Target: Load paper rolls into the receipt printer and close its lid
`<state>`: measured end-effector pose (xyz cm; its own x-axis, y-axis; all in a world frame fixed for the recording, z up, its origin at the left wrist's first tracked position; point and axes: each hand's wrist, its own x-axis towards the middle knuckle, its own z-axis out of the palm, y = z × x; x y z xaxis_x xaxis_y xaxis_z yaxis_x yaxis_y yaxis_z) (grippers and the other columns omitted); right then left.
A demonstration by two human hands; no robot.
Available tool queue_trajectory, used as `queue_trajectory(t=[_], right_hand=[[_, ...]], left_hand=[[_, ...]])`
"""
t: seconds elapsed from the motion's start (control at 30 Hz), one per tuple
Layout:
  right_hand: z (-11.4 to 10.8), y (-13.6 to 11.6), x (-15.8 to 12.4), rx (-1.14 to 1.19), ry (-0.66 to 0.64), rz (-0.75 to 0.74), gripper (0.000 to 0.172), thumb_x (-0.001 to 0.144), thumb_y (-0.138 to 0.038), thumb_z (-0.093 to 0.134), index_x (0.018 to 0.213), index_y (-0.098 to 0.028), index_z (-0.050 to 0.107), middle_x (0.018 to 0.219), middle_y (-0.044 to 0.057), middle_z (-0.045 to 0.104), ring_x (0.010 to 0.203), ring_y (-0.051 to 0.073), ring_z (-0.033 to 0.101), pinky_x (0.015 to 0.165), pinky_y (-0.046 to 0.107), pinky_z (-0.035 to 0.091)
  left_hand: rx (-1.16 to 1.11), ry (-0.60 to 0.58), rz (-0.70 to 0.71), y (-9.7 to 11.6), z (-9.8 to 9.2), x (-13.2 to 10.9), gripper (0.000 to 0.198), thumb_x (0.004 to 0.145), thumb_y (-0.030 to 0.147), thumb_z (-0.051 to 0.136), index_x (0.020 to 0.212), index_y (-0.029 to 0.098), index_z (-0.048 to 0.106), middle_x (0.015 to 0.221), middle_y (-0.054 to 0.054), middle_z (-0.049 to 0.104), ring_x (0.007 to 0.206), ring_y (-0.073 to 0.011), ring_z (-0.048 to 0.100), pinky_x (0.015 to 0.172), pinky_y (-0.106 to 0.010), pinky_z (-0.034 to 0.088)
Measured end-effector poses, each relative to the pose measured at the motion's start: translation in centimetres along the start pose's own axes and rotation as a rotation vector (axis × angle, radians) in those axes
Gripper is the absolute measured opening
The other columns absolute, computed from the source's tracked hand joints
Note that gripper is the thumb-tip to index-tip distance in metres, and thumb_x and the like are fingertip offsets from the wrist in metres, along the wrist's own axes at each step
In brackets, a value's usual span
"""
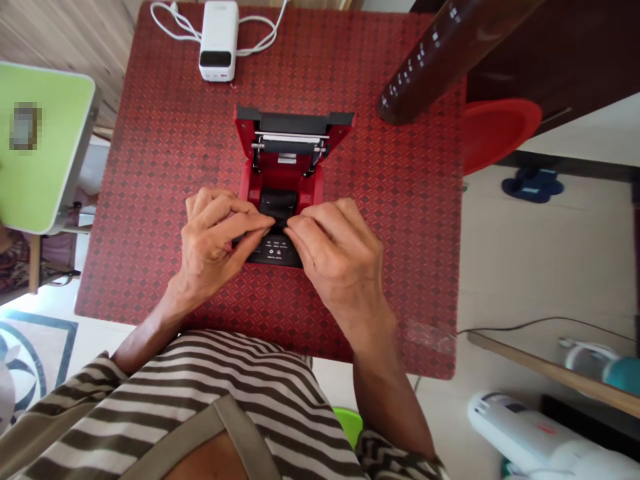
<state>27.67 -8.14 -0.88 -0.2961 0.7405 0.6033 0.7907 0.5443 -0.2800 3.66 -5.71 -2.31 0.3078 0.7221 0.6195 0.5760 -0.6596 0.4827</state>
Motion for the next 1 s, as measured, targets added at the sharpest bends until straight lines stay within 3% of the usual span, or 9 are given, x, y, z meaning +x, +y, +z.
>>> queue_trajectory(t=[0.2,0.5,0.7,0.8,0.83,0.87,0.93,1.0], right_hand=[[0.0,-0.2,-1.4,-0.104,0.046,-0.001,0.017,0.122,-0.024,0.086,0.107,-0.030,0.080,0.098,0.004,0.084,0.089,0.027,0.074,0.082,0.047,0.062],[-0.1,-0.8,-1.6,-0.103,0.062,-0.067,0.014,0.122,-0.017,0.085,0.117,-0.028,0.078,0.102,0.004,0.087,0.091,0.026,0.076,0.083,0.044,0.066],[-1.1,-0.1,-1.2,-0.054,0.071,-0.029,0.006,0.126,-0.036,0.084,0.124,-0.031,0.083,0.106,0.004,0.090,0.093,0.027,0.082,0.088,0.047,0.069],[-1.3,1.8,1.2,-0.072,0.176,-0.025,0.031,0.130,-0.050,0.076,0.155,-0.034,0.084,0.135,0.009,0.095,0.123,0.034,0.089,0.108,0.053,0.071],[-1.0,2.7,2.1,-0.074,0.208,-0.021,0.042,0.132,-0.053,0.070,0.169,-0.036,0.080,0.148,0.011,0.094,0.138,0.037,0.087,0.117,0.057,0.069],[-0.7,3.5,3.0,-0.048,0.161,0.021,0.051,0.134,-0.052,0.063,0.183,-0.039,0.071,0.164,0.012,0.089,0.155,0.039,0.081,0.127,0.060,0.066],[0.2,5.1,4.5,0.014,0.125,0.000,0.060,0.135,-0.058,0.055,0.192,-0.039,0.062,0.174,0.014,0.084,0.160,0.041,0.079,0.133,0.063,0.064],[0.8,5.8,5.2,0.017,0.114,-0.035,0.062,0.136,-0.062,0.051,0.189,-0.035,0.064,0.168,0.015,0.087,0.150,0.040,0.082,0.129,0.062,0.065]], left_hand=[[0.006,-0.010,0.056,0.3,-0.1,-0.3,0.014,0.127,0.017,0.084,0.126,0.029,0.092,0.119,0.000,0.096,0.119,-0.0254,0.079,0.114,-0.047,0.054],[0.022,-0.051,0.090,0.7,-0.3,-0.2,0.008,0.130,0.021,0.082,0.129,0.027,0.088,0.119,0.000,0.094,0.121,-0.0255,0.078,0.114,-0.046,0.054],[0.049,-0.063,0.125,0.3,-0.5,-0.6,0.012,0.131,0.022,0.081,0.125,0.029,0.089,0.116,-0.002,0.091,0.119,-0.0256,0.075,0.109,-0.047,0.053],[0.015,-0.062,0.132,0.3,-0.5,-0.7,0.013,0.128,0.018,0.084,0.127,0.030,0.089,0.118,-0.002,0.089,0.119,-0.0257,0.072,0.109,-0.047,0.051],[0.011,-0.057,0.133,0.3,-0.5,-0.8,0.014,0.127,0.016,0.085,0.128,0.030,0.088,0.118,-0.002,0.088,0.118,-0.0257,0.070,0.109,-0.046,0.050],[0.016,-0.050,0.134,0.4,-0.5,-0.8,0.016,0.126,0.014,0.086,0.128,0.030,0.088,0.117,-0.001,0.086,0.117,-0.0257,0.069,0.108,-0.046,0.049],[0.041,-0.033,0.141,0.5,-0.4,-0.8,0.018,0.124,0.012,0.087,0.128,0.029,0.087,0.112,-0.001,0.082,0.113,-0.0255,0.066,0.106,-0.045,0.047],[0.061,-0.023,0.156,0.5,-0.4,-0.8,0.017,0.125,0.011,0.086,0.127,0.028,0.087,0.109,-0.001,0.080,0.111,-0.0251,0.064,0.104,-0.044,0.046]])
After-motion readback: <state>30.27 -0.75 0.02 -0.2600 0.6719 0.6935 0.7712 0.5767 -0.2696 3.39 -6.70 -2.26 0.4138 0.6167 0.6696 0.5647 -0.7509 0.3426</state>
